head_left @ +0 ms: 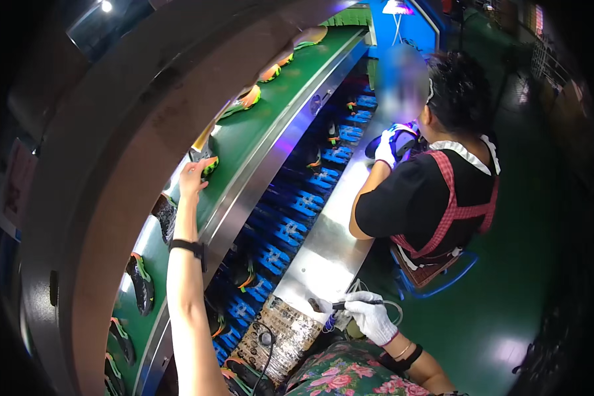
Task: Applying adhesive to shoe soles at a factory assembly line.
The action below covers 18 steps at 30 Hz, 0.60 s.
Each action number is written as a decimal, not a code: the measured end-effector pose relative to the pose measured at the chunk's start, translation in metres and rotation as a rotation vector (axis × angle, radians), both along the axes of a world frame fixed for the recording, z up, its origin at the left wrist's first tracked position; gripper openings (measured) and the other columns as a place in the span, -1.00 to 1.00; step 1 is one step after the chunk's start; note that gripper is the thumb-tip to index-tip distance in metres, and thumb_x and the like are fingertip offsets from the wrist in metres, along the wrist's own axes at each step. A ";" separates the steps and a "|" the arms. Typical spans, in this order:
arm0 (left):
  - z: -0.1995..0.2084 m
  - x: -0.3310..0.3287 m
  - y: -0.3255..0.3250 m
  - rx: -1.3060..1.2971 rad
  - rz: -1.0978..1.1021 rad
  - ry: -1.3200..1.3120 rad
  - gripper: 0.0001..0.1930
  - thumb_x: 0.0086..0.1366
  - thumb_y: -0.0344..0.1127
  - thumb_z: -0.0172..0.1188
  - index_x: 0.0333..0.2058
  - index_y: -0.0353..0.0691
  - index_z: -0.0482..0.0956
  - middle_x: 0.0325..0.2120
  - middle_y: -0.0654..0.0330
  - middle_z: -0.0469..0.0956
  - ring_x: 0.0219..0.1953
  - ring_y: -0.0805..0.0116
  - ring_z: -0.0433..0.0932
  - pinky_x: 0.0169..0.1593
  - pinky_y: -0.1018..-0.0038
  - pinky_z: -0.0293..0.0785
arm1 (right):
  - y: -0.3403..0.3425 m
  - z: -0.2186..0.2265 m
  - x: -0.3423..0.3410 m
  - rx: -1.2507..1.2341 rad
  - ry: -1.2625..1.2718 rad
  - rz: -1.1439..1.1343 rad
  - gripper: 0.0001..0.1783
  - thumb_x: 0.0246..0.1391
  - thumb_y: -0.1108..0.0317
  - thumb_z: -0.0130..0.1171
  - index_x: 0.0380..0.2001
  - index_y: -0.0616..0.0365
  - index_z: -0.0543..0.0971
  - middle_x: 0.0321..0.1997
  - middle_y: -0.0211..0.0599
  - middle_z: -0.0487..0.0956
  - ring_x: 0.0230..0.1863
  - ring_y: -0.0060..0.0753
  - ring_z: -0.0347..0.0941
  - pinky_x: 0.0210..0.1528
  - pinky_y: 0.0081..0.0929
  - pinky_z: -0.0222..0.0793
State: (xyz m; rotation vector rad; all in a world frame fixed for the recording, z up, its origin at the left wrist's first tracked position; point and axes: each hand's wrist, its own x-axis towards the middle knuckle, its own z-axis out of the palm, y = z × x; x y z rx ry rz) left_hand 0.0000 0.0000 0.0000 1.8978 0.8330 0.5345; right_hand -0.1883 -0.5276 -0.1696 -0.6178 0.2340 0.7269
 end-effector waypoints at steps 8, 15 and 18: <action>0.002 -0.135 -0.091 -0.444 -0.092 -0.539 -0.59 0.43 0.02 0.21 -0.10 -0.27 0.50 -0.14 0.13 0.53 -0.03 0.14 0.57 0.13 0.13 0.50 | 0.015 0.014 0.012 -0.024 -0.005 0.032 -0.84 0.06 0.63 0.31 -0.25 0.28 0.66 -0.28 -0.26 0.68 -0.29 -0.40 0.62 -0.19 -0.53 0.53; -0.029 -0.254 -0.187 -0.862 -0.108 -0.539 -0.22 0.17 -0.36 0.09 0.42 -0.16 0.17 0.32 -0.04 0.35 0.19 -0.09 0.53 0.13 0.04 0.56 | 0.013 0.022 0.014 -0.002 -0.028 -0.001 -0.83 0.06 0.65 0.27 -0.27 0.21 0.69 -0.30 -0.24 0.71 -0.31 -0.40 0.63 -0.24 -0.56 0.52; -0.062 -0.249 -0.153 -1.312 -0.429 -0.354 -0.33 0.28 -0.37 0.10 0.38 -0.30 0.24 0.23 -0.11 0.46 -0.04 0.06 0.63 -0.14 0.19 0.63 | 0.014 0.020 0.010 -0.014 -0.078 -0.043 -0.80 0.07 0.67 0.26 -0.25 0.21 0.70 -0.30 -0.25 0.71 -0.30 -0.41 0.64 -0.22 -0.54 0.55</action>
